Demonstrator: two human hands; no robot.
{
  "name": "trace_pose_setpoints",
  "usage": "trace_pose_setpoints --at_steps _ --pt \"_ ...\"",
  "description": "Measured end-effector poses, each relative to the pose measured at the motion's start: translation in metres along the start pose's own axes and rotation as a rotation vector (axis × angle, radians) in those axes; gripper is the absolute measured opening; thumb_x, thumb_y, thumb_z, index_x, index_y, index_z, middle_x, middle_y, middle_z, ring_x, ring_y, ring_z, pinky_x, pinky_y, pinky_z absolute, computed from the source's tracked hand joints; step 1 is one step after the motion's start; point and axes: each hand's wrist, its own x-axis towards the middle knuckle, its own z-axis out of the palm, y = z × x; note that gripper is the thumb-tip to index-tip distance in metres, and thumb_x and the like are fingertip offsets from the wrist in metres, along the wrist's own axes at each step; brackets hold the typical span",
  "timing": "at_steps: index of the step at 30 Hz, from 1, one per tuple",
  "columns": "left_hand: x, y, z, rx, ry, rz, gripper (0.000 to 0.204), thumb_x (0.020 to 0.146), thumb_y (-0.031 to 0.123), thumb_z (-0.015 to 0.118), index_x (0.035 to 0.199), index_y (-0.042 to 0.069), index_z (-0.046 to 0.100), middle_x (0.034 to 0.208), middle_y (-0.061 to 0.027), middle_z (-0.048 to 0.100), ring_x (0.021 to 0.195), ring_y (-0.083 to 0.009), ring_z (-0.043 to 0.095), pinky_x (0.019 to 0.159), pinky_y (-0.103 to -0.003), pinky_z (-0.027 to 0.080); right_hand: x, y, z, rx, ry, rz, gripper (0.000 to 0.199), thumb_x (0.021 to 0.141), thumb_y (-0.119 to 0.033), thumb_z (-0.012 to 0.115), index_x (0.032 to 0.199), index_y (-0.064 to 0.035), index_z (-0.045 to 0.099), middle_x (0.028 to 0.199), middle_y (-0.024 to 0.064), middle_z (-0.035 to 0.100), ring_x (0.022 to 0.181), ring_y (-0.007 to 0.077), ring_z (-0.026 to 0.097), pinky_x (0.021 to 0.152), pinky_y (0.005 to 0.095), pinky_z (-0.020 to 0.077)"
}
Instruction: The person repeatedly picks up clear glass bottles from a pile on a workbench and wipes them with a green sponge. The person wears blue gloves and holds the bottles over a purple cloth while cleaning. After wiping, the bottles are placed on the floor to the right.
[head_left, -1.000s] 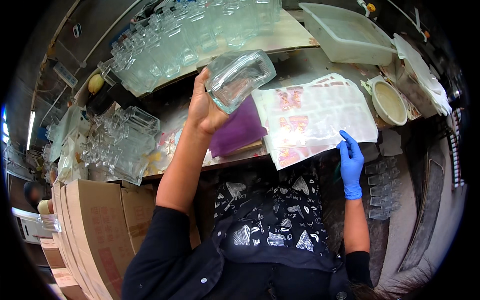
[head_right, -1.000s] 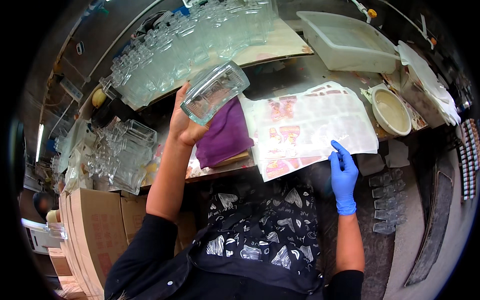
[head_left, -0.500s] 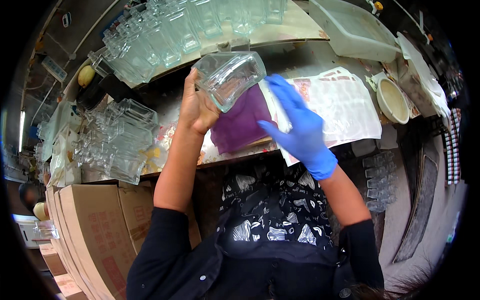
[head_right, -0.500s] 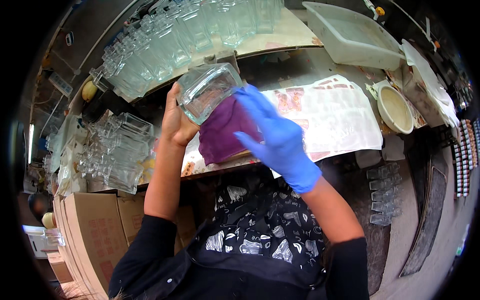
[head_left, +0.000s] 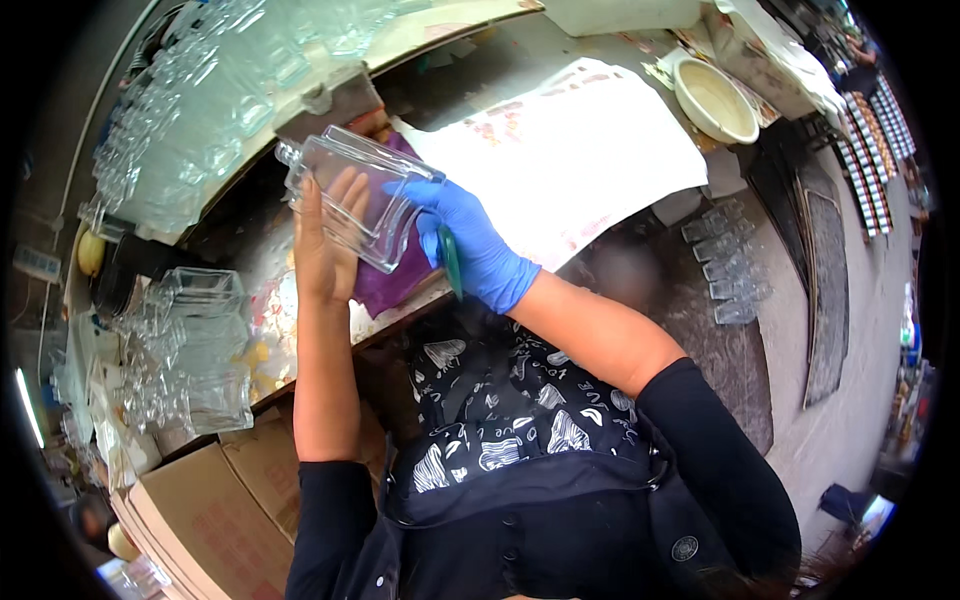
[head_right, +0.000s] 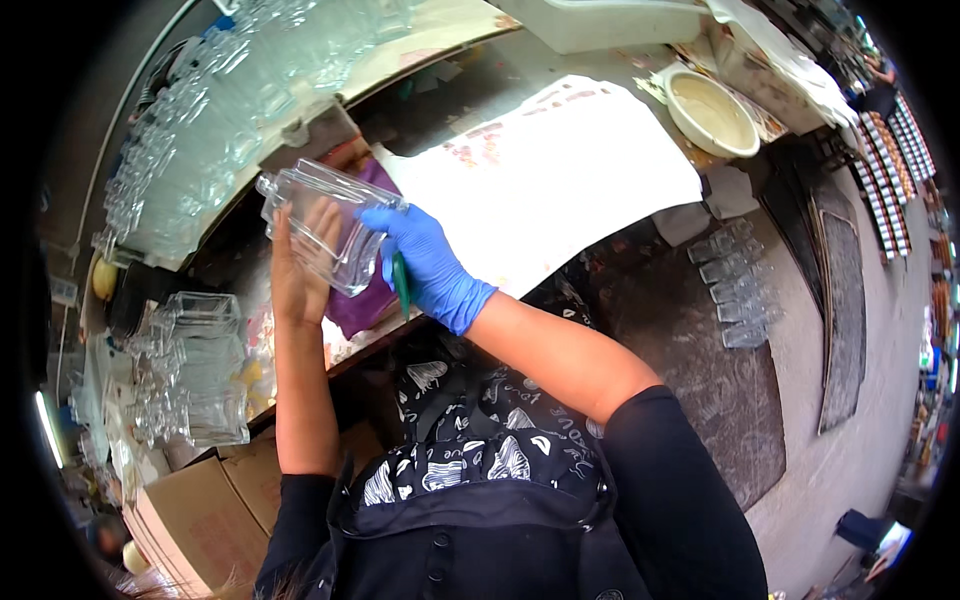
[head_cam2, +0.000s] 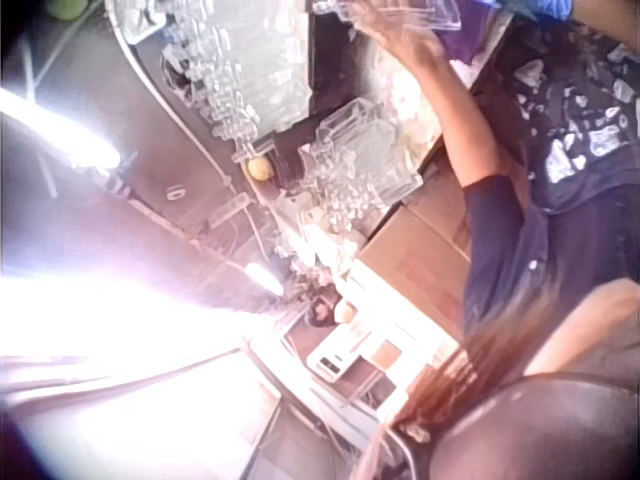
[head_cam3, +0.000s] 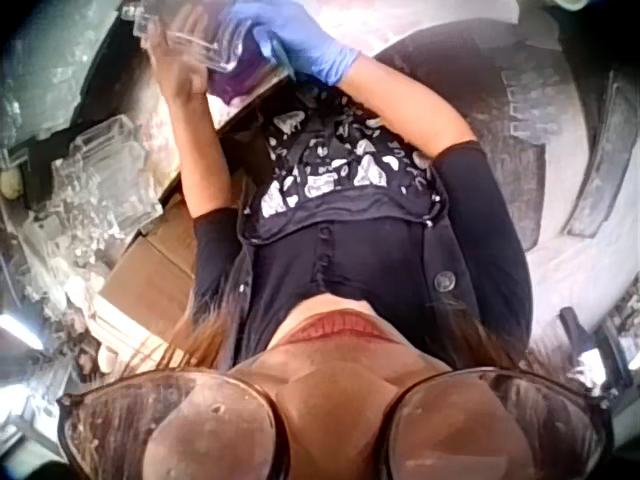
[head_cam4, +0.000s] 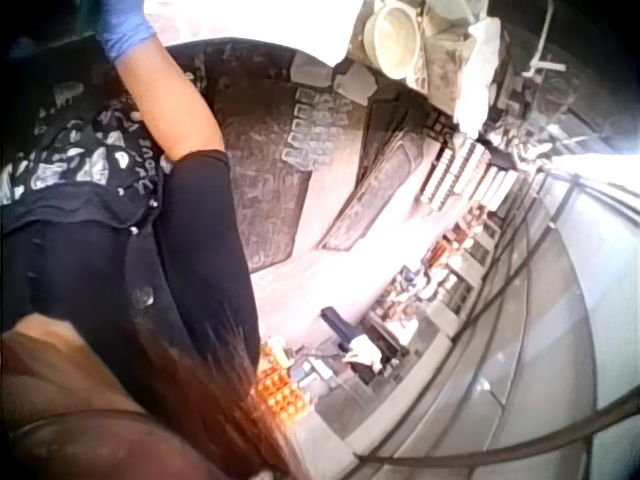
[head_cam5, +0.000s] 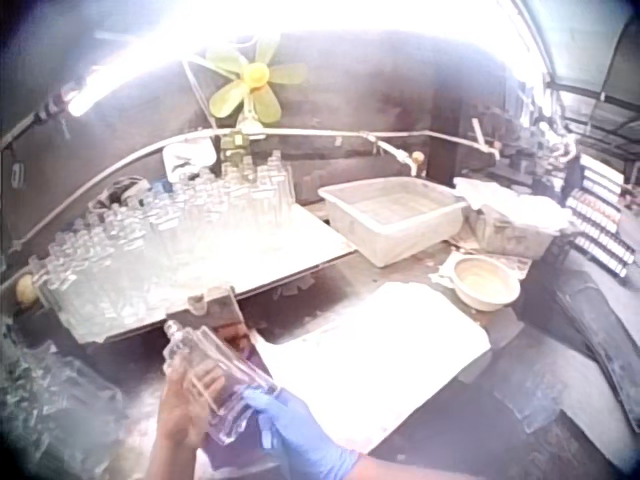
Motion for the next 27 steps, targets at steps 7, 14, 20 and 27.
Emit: trace_pose_setpoints --at_steps 7,14,20,27 --pt "0.025 0.024 0.016 0.226 -0.143 0.014 0.058 0.092 0.034 0.062 0.13 0.0 0.035 0.113 -0.0236 0.057 0.101 -0.0316 0.061 0.089 -0.038 0.05 -0.043 -0.069 -0.115 -1.825 -0.053 -0.611 0.038 0.091 -0.031 0.06 0.125 -0.015 0.061 0.127 0.0062 0.061 0.089 0.0233 0.069 0.079 0.0305 0.0538" --pt "0.039 0.003 -0.004 0.133 -0.055 -0.039 0.051 0.091 0.035 0.062 0.125 0.001 0.042 0.113 -0.0245 0.059 0.101 -0.0314 0.062 0.088 -0.038 0.051 -0.116 -0.081 -0.2 -1.363 0.244 -0.605 0.029 0.087 -0.023 0.069 0.111 -0.0072 0.065 0.107 0.0083 0.068 0.085 0.0167 0.067 0.075 0.0285 0.0529" --pt "0.044 0.005 -0.005 0.148 -0.068 -0.018 0.048 0.093 0.033 0.06 0.125 0.001 0.043 0.115 -0.0253 0.058 0.103 -0.032 0.062 0.091 -0.038 0.05 -0.098 -0.031 -0.162 -0.391 0.708 -0.021 0.044 0.082 -0.043 0.073 0.092 -0.0039 0.057 0.07 0.0025 0.055 0.047 0.0095 0.047 0.042 0.0231 0.0369" --pt "0.041 0.006 -0.02 0.154 -0.064 -0.063 0.053 0.094 0.038 0.058 0.13 0.002 0.042 0.124 -0.0218 0.055 0.111 -0.031 0.058 0.098 -0.04 0.045 -0.101 -0.024 -0.17 -0.265 0.813 -0.145 0.019 0.084 -0.017 0.071 0.09 0.0013 0.067 0.084 0.0041 0.065 0.077 0.0114 0.056 0.073 0.0261 0.045"
